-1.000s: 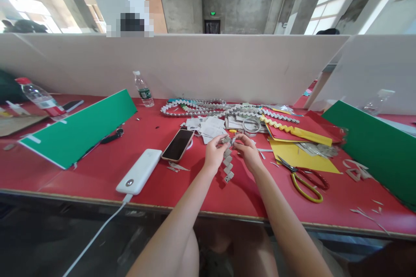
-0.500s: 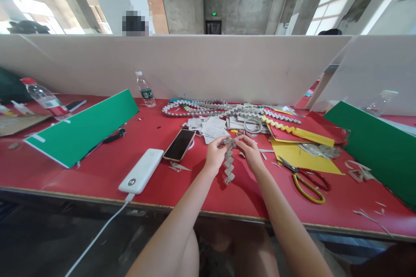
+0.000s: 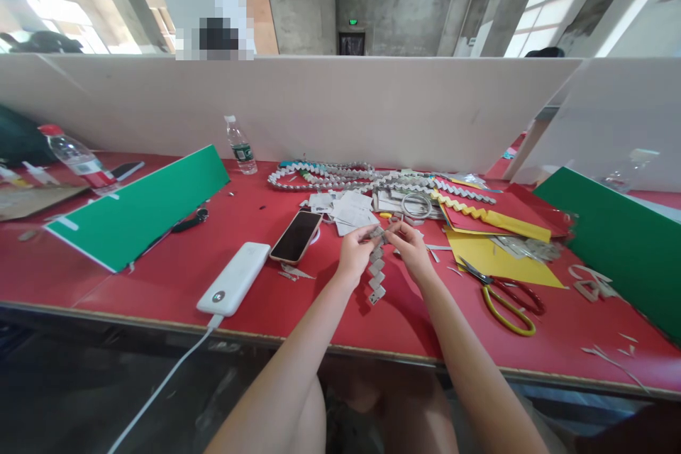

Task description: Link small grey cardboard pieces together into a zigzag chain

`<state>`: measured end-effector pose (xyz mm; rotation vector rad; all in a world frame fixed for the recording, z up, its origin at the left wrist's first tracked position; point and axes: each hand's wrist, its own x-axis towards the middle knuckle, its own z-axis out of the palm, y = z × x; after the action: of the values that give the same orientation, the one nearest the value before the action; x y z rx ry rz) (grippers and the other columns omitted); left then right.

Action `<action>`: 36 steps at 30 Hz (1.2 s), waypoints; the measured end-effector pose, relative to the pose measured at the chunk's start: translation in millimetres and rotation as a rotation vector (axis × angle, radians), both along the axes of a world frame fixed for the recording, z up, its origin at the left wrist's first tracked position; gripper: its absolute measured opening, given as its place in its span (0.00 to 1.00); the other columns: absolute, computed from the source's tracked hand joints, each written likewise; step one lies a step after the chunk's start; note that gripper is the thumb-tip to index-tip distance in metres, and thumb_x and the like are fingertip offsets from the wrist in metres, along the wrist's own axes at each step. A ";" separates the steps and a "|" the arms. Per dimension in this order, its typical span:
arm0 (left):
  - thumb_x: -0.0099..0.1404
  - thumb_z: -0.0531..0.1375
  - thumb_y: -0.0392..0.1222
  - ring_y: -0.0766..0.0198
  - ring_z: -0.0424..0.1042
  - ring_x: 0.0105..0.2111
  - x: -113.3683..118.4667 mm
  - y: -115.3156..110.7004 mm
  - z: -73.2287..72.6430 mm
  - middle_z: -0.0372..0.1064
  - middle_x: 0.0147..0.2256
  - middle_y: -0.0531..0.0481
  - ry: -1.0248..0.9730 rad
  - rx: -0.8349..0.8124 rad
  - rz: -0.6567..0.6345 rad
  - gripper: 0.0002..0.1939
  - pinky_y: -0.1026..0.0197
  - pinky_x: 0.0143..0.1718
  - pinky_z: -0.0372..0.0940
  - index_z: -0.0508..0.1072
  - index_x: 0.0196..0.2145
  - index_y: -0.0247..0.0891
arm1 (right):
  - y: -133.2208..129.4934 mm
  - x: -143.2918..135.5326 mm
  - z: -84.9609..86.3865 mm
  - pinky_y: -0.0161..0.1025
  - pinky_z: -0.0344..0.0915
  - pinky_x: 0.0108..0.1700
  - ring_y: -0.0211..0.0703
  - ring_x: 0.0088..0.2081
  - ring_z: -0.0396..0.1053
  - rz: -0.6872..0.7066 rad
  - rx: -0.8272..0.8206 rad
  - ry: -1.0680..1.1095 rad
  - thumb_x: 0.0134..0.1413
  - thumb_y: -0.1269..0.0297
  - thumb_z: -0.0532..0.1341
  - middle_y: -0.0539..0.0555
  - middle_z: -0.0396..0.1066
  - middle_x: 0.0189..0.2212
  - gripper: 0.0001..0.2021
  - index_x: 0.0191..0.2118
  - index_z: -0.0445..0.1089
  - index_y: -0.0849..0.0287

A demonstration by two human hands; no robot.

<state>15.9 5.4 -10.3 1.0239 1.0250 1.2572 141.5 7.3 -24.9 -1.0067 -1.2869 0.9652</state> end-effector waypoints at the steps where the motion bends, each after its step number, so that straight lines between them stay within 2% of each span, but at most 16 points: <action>1: 0.49 0.64 0.34 0.59 0.71 0.40 -0.3 0.0 -0.2 0.72 0.42 0.42 0.000 0.001 -0.001 0.16 0.57 0.44 0.64 0.75 0.39 0.33 | -0.2 -0.1 -0.1 0.34 0.57 0.31 0.36 0.27 0.59 -0.001 -0.002 -0.005 0.45 0.61 0.61 0.47 0.62 0.23 0.08 0.24 0.63 0.58; 7: 0.48 0.65 0.35 0.57 0.71 0.40 -2.9 1.9 -2.6 0.73 0.42 0.42 -0.015 -0.010 -0.021 0.18 0.55 0.45 0.64 0.75 0.40 0.34 | -1.5 -0.8 0.5 0.33 0.55 0.28 0.36 0.26 0.59 -0.002 -0.024 -0.028 0.46 0.60 0.60 0.47 0.62 0.23 0.08 0.25 0.63 0.58; 13: 0.49 0.64 0.36 0.55 0.71 0.43 -4.3 2.7 -2.1 0.71 0.44 0.40 0.006 0.008 -0.040 0.18 0.54 0.47 0.63 0.75 0.41 0.33 | -0.1 -0.4 0.0 0.34 0.57 0.30 0.36 0.26 0.60 0.002 0.001 -0.031 0.45 0.59 0.61 0.47 0.62 0.23 0.09 0.24 0.62 0.58; 22: 0.53 0.62 0.35 0.55 0.70 0.44 -6.0 4.8 -5.3 0.71 0.44 0.41 0.184 0.141 -0.045 0.18 0.54 0.47 0.64 0.74 0.44 0.34 | -2.4 -0.2 1.9 0.34 0.56 0.28 0.37 0.26 0.60 -0.017 -0.029 -0.061 0.46 0.59 0.60 0.47 0.63 0.22 0.09 0.25 0.62 0.57; 29: 0.53 0.62 0.36 0.56 0.71 0.42 -6.0 6.6 -9.7 0.72 0.44 0.41 0.139 0.159 -0.059 0.17 0.56 0.45 0.65 0.74 0.42 0.34 | -2.4 -0.5 1.9 0.34 0.56 0.27 0.36 0.25 0.59 -0.028 -0.018 -0.088 0.45 0.60 0.60 0.47 0.62 0.21 0.09 0.25 0.62 0.58; 32: 0.55 0.60 0.39 0.56 0.71 0.42 -6.2 6.2 -10.5 0.73 0.42 0.41 0.238 0.199 -0.030 0.14 0.56 0.45 0.64 0.74 0.40 0.34 | -1.8 -1.2 0.7 0.34 0.56 0.27 0.36 0.24 0.59 -0.022 -0.009 -0.105 0.45 0.58 0.60 0.47 0.62 0.21 0.09 0.25 0.63 0.58; 36: 0.60 0.55 0.39 0.57 0.72 0.38 -7.2 1.8 -8.8 0.74 0.38 0.42 0.496 0.305 0.011 0.12 0.58 0.40 0.65 0.73 0.40 0.36 | -0.3 -2.0 -1.0 0.35 0.57 0.28 0.37 0.24 0.60 -0.028 0.037 -0.142 0.45 0.57 0.61 0.48 0.63 0.21 0.10 0.25 0.64 0.58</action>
<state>8.7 7.3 -19.1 1.6227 1.2315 1.2184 139.5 6.9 -25.9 -1.0772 -1.3988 0.8577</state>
